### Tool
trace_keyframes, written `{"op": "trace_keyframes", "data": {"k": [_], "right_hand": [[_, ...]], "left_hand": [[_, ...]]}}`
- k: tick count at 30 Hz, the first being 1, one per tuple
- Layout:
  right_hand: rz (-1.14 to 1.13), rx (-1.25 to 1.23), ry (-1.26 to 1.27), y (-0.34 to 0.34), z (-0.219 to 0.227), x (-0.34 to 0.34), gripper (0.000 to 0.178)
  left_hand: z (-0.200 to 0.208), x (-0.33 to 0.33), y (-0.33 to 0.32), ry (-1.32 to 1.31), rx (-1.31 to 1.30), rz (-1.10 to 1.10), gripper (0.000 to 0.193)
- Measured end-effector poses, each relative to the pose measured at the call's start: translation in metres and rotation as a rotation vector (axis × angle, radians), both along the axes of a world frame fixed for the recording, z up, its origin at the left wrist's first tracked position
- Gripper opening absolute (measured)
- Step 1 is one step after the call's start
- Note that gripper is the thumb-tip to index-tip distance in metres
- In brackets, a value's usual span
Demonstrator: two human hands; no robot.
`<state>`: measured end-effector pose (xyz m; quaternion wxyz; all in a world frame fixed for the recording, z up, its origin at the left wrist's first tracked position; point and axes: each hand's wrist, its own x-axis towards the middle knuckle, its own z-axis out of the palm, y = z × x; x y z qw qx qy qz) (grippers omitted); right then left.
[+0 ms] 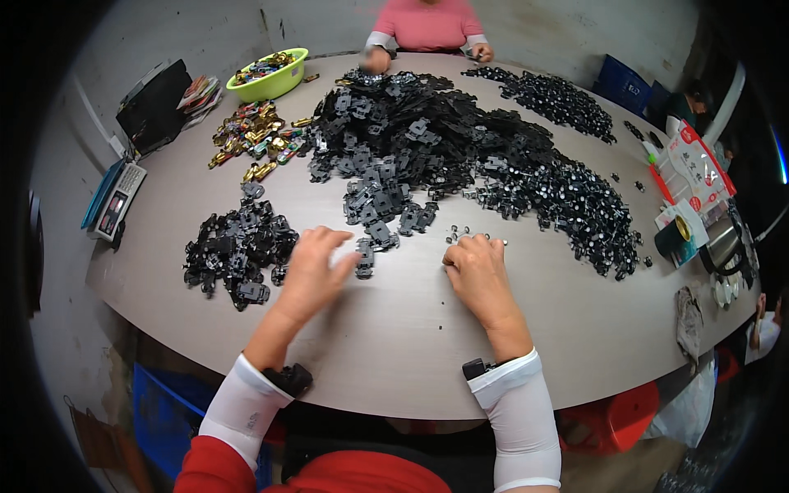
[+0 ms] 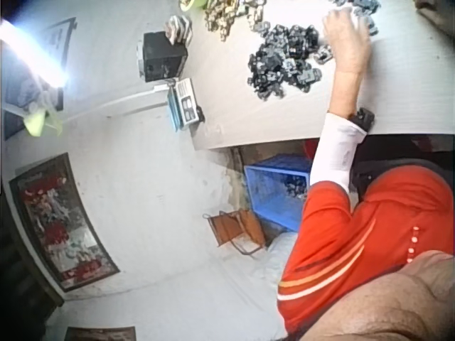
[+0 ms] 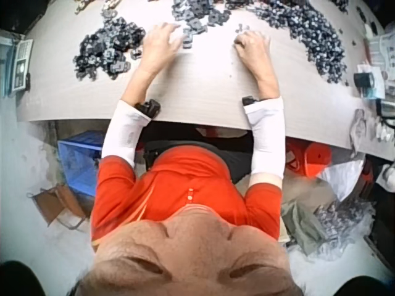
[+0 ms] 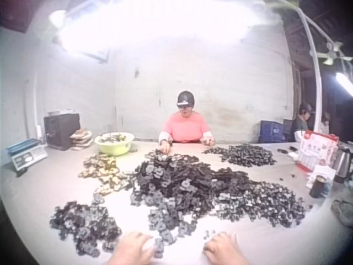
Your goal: The person assembles small black lock mechanisms by hand at a table. They pick up a lock body and a metal pin, insert the pin into the body, and place the finished unit on a pile. The process is repeated continuously throughout the video.
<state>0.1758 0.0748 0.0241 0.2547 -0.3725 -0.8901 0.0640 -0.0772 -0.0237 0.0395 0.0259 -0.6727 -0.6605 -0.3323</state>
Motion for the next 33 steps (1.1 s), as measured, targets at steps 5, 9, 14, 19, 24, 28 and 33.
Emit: {"op": "trace_keyframes", "data": {"k": [5, 9, 14, 19, 24, 28, 33], "right_hand": [[0.019, 0.042, 0.032, -0.005, 0.004, -0.005, 0.003], [0.037, -0.019, 0.086, -0.009, 0.008, -0.004, 0.005], [0.133, -0.11, 0.206, -0.013, 0.011, -0.012, 0.009], [0.253, -0.083, 0.406, -0.023, 0.015, -0.024, 0.013], [0.29, -0.186, 0.428, -0.024, 0.01, -0.026, 0.01], [0.249, -0.185, 0.427, -0.022, 0.013, -0.026, 0.007], [0.216, -0.092, 0.521, -0.022, 0.018, -0.025, 0.01]], "left_hand": [[-0.004, 0.022, 0.014, 0.183, -0.318, 0.049, 0.031], [-0.021, 0.016, 0.017, 0.169, -0.237, 0.061, 0.017], [-0.02, -0.001, 0.015, 0.085, -0.113, 0.071, 0.011], [-0.005, 0.009, 0.018, -0.559, -0.271, -0.073, 0.029], [0.006, 0.037, 0.022, -1.104, -0.545, -0.281, 0.023], [-0.004, 0.043, 0.03, -1.316, -0.547, -0.274, 0.023], [-0.014, 0.037, 0.033, -1.364, -0.583, -0.257, 0.021]]}}
